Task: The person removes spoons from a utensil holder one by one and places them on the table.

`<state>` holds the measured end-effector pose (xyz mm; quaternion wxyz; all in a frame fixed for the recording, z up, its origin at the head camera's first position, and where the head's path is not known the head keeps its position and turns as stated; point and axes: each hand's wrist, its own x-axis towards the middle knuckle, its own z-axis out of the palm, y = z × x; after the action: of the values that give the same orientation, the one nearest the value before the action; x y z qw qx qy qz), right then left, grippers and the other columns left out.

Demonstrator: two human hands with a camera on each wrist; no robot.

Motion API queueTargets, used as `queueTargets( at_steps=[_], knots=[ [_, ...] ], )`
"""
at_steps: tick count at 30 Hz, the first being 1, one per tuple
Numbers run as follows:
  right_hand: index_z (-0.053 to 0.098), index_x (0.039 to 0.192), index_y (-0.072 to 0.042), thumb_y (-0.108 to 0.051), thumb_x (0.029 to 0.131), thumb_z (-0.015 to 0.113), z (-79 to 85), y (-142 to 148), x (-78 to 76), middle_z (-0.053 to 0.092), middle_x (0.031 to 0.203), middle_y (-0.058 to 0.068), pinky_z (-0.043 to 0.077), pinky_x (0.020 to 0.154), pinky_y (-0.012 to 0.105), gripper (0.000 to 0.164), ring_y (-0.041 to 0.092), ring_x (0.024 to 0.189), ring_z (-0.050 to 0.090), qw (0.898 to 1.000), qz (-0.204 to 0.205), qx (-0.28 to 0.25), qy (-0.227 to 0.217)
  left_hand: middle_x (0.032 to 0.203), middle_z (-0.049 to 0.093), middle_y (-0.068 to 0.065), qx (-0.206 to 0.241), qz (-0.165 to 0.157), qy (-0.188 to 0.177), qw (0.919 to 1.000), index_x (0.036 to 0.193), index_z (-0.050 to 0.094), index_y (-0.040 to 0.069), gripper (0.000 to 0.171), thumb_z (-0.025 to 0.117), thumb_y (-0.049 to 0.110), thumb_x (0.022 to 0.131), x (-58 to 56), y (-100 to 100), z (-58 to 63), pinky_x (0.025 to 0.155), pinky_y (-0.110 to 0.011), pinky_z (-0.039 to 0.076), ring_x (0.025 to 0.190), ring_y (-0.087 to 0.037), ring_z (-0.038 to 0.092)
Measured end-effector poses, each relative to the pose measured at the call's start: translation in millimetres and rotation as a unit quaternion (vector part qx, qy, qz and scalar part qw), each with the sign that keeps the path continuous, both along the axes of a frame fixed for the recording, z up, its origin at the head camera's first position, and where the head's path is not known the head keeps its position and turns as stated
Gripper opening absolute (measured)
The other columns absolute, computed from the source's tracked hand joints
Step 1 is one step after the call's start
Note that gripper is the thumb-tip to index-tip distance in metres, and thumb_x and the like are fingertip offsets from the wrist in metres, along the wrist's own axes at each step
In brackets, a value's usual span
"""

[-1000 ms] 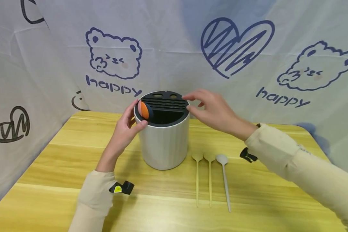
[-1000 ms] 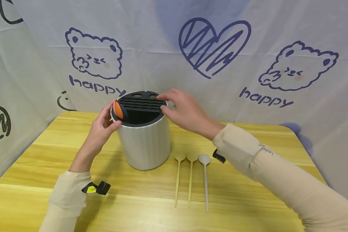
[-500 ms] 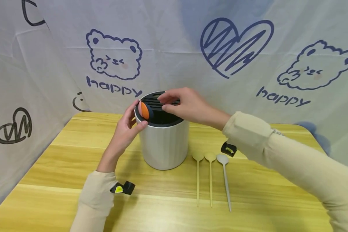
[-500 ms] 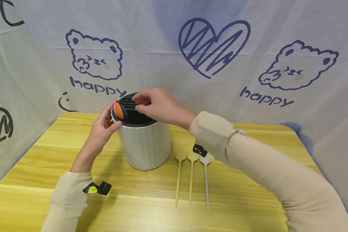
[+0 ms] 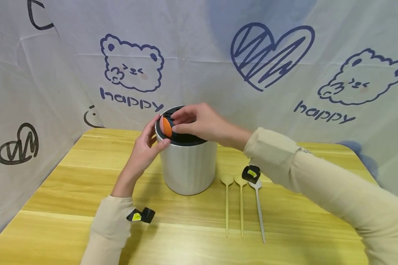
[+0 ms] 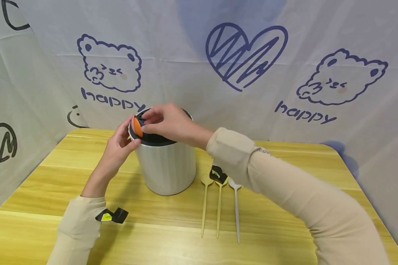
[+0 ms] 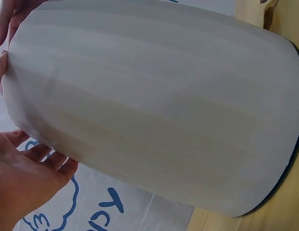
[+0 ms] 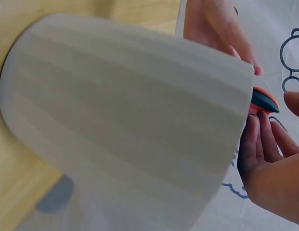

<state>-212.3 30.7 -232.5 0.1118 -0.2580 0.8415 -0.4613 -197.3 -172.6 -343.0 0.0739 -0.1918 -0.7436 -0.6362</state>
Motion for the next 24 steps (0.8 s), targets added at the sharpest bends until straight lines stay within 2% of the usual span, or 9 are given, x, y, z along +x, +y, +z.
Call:
queueTargets(
  at_steps=[8, 18, 24],
  knots=[
    [0.068, 0.116, -0.004, -0.011, 0.087, 0.071, -6.9, -4, 4.8, 0.069, 0.106, 0.008, 0.054, 0.083, 0.03, 0.03, 0.019, 0.096, 0.064, 0.993, -0.053, -0.073, -0.073, 0.153, 0.032, -0.008, 0.001, -0.003, 0.004, 1.0, 0.154, 0.025, 0.011, 0.08, 0.066, 0.036, 0.089, 0.2, 0, 0.0, 0.113, -0.044, 0.025, 0.137, -0.023, 0.032],
    [0.07, 0.11, -0.004, -0.009, 0.085, 0.073, -13.6, -9, 6.1, 0.07, 0.102, 0.007, 0.054, 0.082, 0.027, 0.025, 0.018, 0.094, 0.064, 0.995, -0.08, -0.05, -0.037, 0.153, 0.032, -0.008, -0.006, 0.002, 0.007, 1.0, 0.154, 0.025, 0.012, 0.079, 0.065, 0.035, 0.09, 0.1, 0, 1.0, 0.113, -0.044, 0.025, 0.138, -0.022, 0.032],
    [0.071, 0.108, -0.003, -0.008, 0.087, 0.072, -14.5, -10, 7.7, 0.07, 0.101, 0.007, 0.054, 0.082, 0.028, 0.021, 0.019, 0.093, 0.064, 0.994, -0.088, -0.049, -0.038, 0.153, 0.032, -0.008, -0.006, 0.003, 0.005, 1.0, 0.154, 0.025, 0.012, 0.077, 0.064, 0.03, 0.09, 0.3, 0, -0.5, 0.113, -0.044, 0.025, 0.137, -0.022, 0.033]
  ],
)
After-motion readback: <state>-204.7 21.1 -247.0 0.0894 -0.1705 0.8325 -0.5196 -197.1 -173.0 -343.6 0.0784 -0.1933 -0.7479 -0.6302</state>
